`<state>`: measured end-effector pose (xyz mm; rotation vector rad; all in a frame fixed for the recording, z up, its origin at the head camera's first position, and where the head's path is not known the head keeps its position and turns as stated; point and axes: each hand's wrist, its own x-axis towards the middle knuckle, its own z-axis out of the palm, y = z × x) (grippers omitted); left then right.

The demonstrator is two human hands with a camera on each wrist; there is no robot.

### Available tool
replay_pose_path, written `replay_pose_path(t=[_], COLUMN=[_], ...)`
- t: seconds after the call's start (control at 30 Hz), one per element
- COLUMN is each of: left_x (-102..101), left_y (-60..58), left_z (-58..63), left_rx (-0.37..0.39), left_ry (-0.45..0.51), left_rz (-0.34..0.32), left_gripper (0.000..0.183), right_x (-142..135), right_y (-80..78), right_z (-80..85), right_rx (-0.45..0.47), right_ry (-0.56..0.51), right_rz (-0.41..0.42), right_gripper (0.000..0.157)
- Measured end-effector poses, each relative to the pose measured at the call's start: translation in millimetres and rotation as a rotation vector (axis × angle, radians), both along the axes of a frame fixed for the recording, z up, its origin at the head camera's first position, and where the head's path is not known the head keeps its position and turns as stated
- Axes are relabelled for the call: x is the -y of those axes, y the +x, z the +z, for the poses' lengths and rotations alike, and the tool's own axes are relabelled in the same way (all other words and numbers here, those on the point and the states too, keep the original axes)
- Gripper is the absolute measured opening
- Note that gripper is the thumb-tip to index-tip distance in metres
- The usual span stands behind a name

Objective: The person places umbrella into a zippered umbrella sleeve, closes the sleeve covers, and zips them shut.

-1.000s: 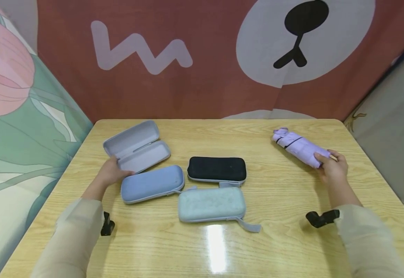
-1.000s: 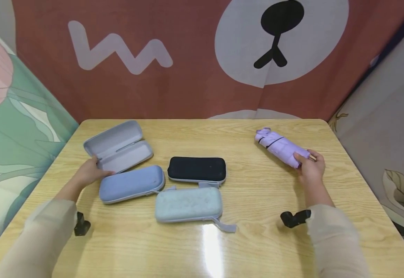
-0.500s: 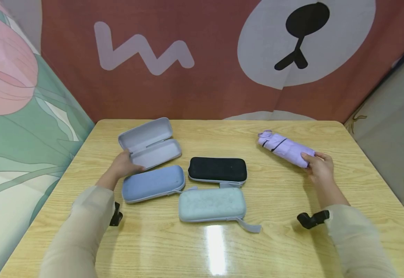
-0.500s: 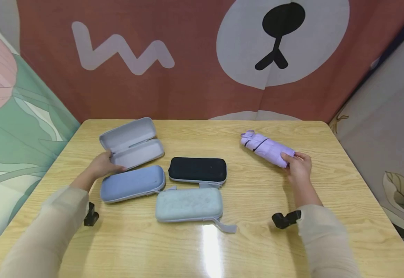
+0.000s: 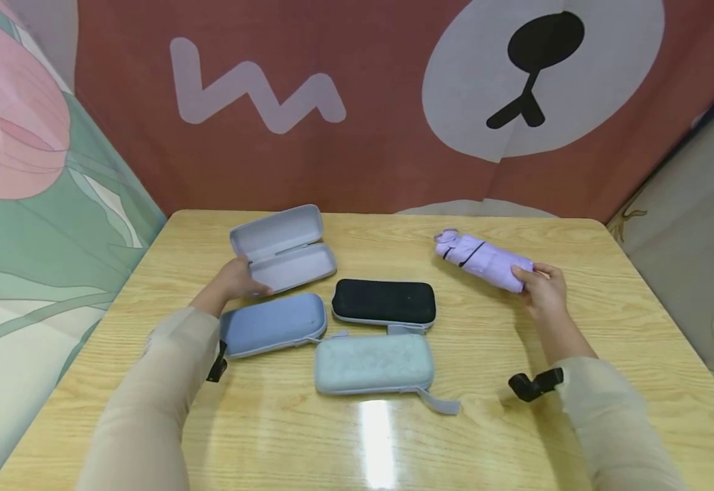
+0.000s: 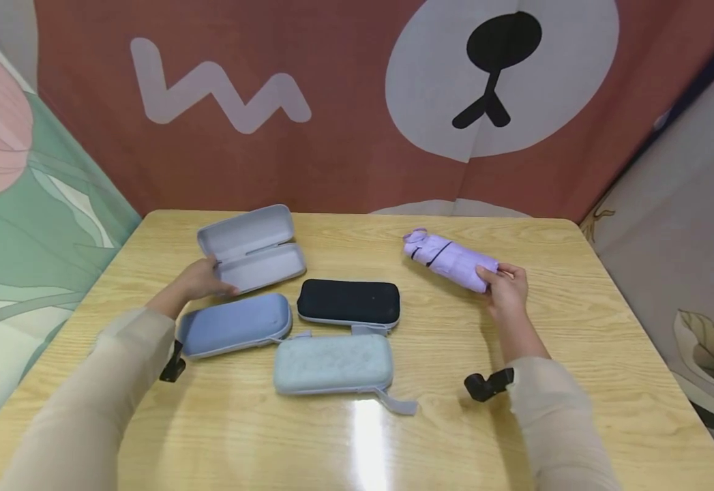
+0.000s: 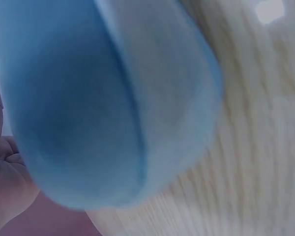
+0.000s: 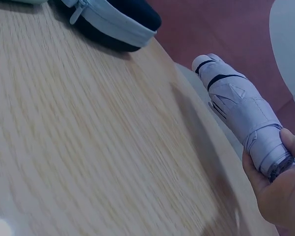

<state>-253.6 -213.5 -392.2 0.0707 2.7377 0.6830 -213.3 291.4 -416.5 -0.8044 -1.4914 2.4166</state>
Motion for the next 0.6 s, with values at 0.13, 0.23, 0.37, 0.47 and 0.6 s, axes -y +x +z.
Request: replay_pose_path(t=[0.13,0.23,0.37,0.47,0.6], left_x=[-8,-14,-22,-27,-33], left_y=[-6.1,-9.8,-13.9,-16.2,-18.6], left_z=[-1.8,-3.4,-5.1,-4.8,-2.6], left_rx=[-0.009,-0.008,0.005,0.014,0.009], left_ry=[-0.002,0.003,0.013,0.016,0.017], left_rz=[-0.008,-0.011,-0.008,-0.004,-0.016], left_gripper=[0.096,0.095,0.096,0.097,0.096], right_x=[2,7,13,19,27], right_y=[-6.1,-7.7,-10.3,-11.3,-11.9], right_z=[-8.5,-10.6,-15.6,-15.1,-10.9], right_rx=[-0.016,-0.017,-0.055,-0.078,-0.069], right_ry=[-0.013,0.001,0.008,-0.012,0.003], right_rz=[0.045,0.075,0.104,0.119,0.158], right_gripper=[0.053,0.053,0.053,0.051,0.047])
